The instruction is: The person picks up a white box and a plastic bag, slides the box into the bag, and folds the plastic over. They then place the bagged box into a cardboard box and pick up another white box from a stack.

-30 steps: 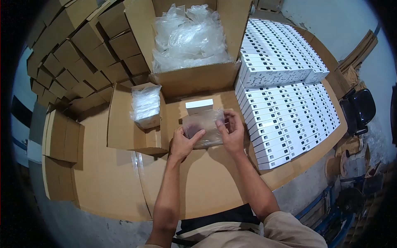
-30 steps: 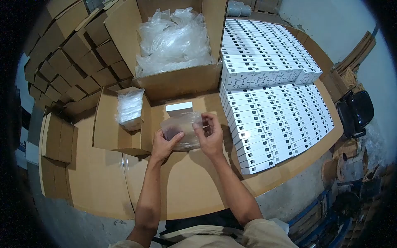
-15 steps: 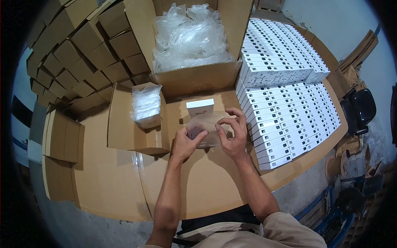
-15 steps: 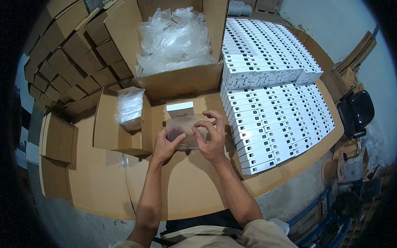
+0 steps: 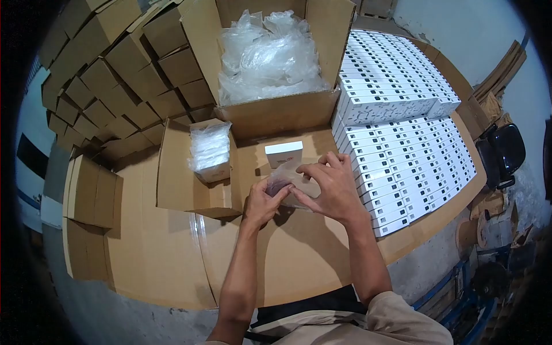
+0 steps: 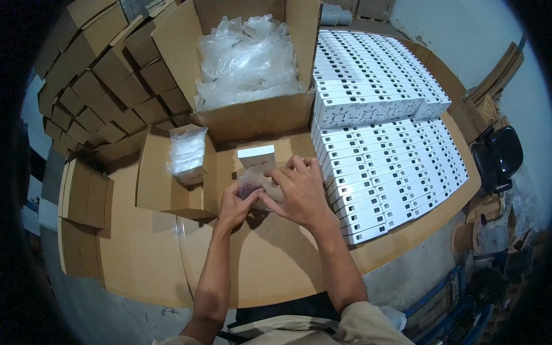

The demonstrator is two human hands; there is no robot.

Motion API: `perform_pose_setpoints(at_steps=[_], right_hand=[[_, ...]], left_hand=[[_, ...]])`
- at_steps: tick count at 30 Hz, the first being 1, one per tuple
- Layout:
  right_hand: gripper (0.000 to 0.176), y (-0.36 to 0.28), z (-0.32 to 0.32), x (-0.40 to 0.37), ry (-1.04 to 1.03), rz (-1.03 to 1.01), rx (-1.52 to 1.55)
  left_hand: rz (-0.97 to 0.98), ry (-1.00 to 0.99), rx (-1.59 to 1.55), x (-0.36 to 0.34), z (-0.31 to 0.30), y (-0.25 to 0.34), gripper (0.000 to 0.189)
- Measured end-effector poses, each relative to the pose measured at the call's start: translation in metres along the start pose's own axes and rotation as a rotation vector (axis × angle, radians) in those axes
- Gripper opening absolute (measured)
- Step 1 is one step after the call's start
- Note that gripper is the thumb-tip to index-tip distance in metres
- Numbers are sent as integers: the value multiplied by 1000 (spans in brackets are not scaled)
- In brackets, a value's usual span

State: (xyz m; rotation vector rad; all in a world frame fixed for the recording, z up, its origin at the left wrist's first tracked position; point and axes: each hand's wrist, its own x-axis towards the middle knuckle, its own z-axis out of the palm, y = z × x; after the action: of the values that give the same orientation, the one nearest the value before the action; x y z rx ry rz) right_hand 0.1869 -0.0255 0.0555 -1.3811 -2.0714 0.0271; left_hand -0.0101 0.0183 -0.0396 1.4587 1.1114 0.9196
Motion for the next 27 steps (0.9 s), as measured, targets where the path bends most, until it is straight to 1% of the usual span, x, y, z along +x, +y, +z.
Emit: perform_pose_setpoints(at_steps=[1,3,7,10,15,18,21,22,24,25,27], right_hand=[[23,0,-1,5,-46,6,15],[21,0,-2,12,-143,19,45],[18,-3,0,23,-236,9,169],[15,-6,1,29,-272,13,231],[13,-8,1,31,-310,26,307],[17,0,10,33,-239,9,349],[16,7,8,32,-1,-56,409],[16,11,13,31,99,55,604],[17,26,31,26,300,283,985],[18,32,39,24,336,315,979],[20,45,57,19,416,376,965]], left_hand=[[28,3,-38,1,1,-1,27],[31,-13,23,-2,0,9,26],[3,-16,169,-3,-3,9,25],[26,-52,71,-1,-4,1,25],[-15,-63,34,-2,-4,0,24],[-32,-48,29,-3,-3,7,27],[-45,-19,60,1,-5,-2,31],[-49,-8,73,2,-5,-6,33],[-70,23,-3,1,-5,-7,34],[-79,37,-42,0,-3,-4,34],[-86,29,-1,-2,-4,8,34]])
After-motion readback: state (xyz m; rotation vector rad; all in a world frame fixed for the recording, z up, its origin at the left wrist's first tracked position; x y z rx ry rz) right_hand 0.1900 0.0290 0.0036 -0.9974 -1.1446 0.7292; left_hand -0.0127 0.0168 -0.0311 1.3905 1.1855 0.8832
